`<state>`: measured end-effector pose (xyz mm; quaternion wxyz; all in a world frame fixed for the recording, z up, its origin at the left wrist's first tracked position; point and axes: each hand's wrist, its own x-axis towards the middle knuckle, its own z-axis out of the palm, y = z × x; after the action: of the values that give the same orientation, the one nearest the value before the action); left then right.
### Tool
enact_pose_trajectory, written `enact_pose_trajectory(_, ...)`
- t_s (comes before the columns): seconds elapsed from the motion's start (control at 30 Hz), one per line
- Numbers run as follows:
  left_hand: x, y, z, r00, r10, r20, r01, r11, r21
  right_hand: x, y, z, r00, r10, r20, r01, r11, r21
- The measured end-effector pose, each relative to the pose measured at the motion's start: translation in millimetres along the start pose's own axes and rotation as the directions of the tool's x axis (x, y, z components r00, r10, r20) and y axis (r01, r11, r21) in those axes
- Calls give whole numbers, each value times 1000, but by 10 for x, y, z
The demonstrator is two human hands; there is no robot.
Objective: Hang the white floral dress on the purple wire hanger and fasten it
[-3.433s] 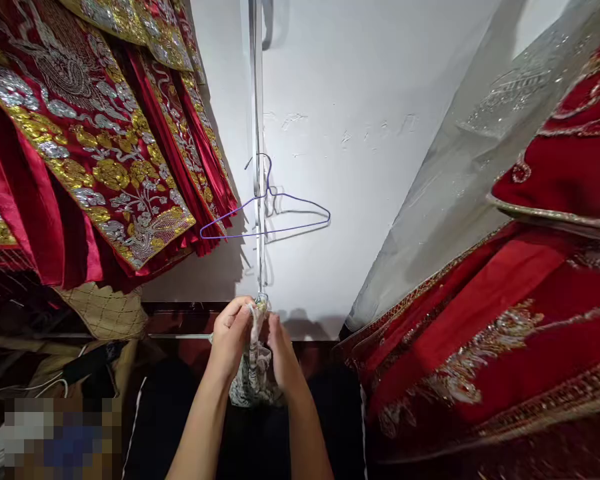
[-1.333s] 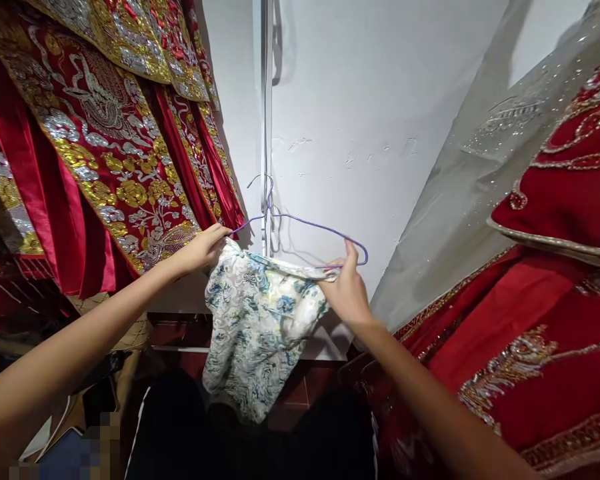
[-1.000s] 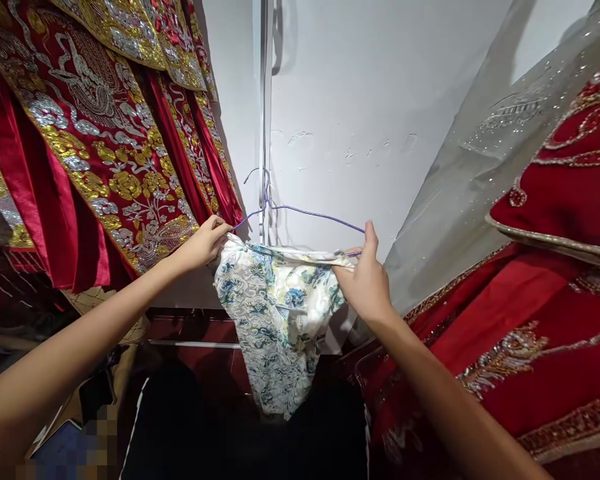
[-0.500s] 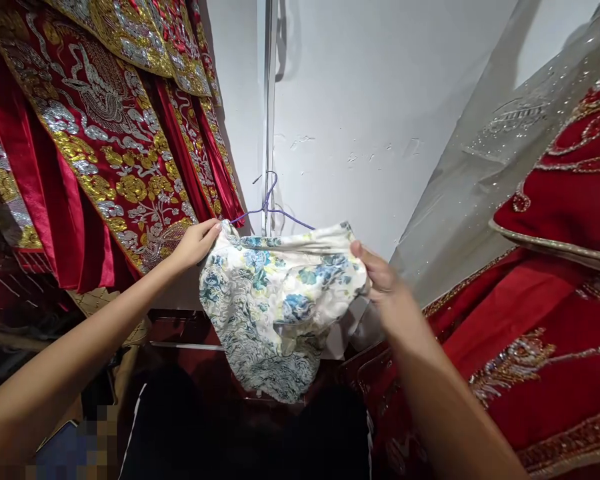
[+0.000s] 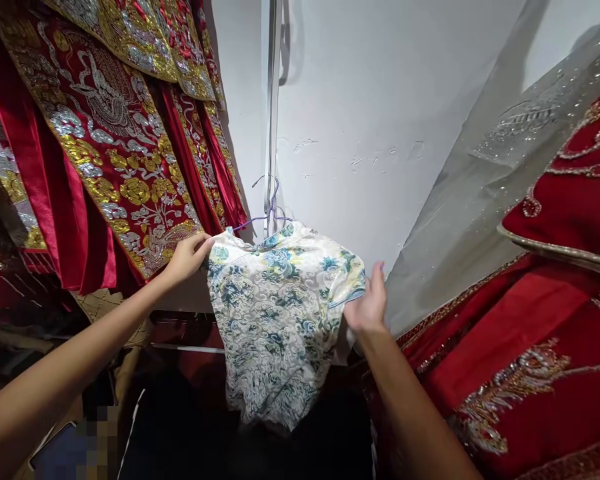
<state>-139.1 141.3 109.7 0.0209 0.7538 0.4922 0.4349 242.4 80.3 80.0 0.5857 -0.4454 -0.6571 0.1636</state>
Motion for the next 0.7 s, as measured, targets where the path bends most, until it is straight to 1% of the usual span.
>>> enact_pose_trajectory(0.03, 8, 17, -2, 1000, -9, -21, 9, 1000, -9, 22, -15, -24, 997, 69, -28, -66, 993, 96)
enact_pose_trajectory(0.1, 87, 89, -9, 998, -2, -70, 0, 1000, -17, 98, -110, -78, 974, 210, -88, -177, 941, 288)
enact_pose_trajectory(0.17, 213, 218, -30, 989, 29, -144, -27, 1000, 16, 179, -283, -111, 940, 284, -191, -190, 898, 398)
enact_pose_trajectory(0.2, 274, 306, -48, 981, 45, -188, -37, 998, 49, 198, -386, -109, 911, 314, -269, -170, 878, 447)
enact_pose_trajectory(0.23, 321, 412, -70, 971, 63, -229, -45, 996, 81, 186, -493, -91, 864, 347, -365, -139, 861, 490)
enact_pose_trajectory(0.27, 347, 532, -92, 963, 80, -256, -57, 994, 98, 135, -597, -55, 796, 384, -468, -111, 853, 510)
enact_pose_trajectory(0.3, 349, 665, -113, 962, 94, -255, -75, 994, 82, 39, -694, -1, 726, 408, -554, -106, 862, 496)
enact_pose_trajectory(0.33, 323, 804, -130, 971, 99, -217, -97, 995, 18, -99, -783, 68, 671, 401, -624, -106, 884, 455)
enact_pose_trajectory(0.37, 273, 943, -143, 985, 98, -140, -110, 990, -87, -270, -864, 151, 658, 354, -664, -141, 925, 353)
enact_pose_trajectory(0.4, 200, 1075, -151, 995, 95, -27, -99, 972, -214, -462, -938, 242, 765, 268, -586, -176, 962, 210)
enact_pose_trajectory(0.43, 108, 1192, -158, 990, 92, 105, -53, 942, -331, -655, -1009, 336, 905, 123, -408, -97, 992, 86)
enact_pose_trajectory(0.47, 5, 1286, -166, 969, 83, 233, 23, 908, -418, -834, -1079, 426, 994, -47, -97, 51, 998, 36)
enact_pose_trajectory(0.5, -105, 1353, -181, 937, 62, 345, 113, 877, -466, -983, -1147, 504, 976, -168, 141, 164, 986, 40)
enact_pose_trajectory(0.53, -215, 1389, -205, 897, 38, 440, 200, 853, -483, -1095, -1210, 564, 920, -244, 307, 237, 970, 60)
enact_pose_trajectory(0.57, -320, 1393, -243, 852, 21, 523, 271, 837, -475, -1168, -1263, 602, 838, -289, 463, 276, 956, 96)
enact_pose_trajectory(0.6, -411, 1368, -295, 805, 14, 593, 314, 838, -447, -1208, -1301, 617, 762, -296, 576, 272, 954, 129)
enact_pose_trajectory(0.63, -485, 1318, -359, 763, 17, 646, 319, 860, -399, -1224, -1317, 611, 694, -275, 665, 231, 960, 156)
enact_pose_trajectory(0.67, -537, 1250, -434, 739, 23, 673, 278, 900, -335, -1230, -1308, 588, 639, -237, 732, 159, 972, 175)
enact_pose_trajectory(0.7, -562, 1170, -515, 742, 29, 670, 197, 946, -259, -1237, -1271, 557, 608, -189, 771, 67, 980, 188)
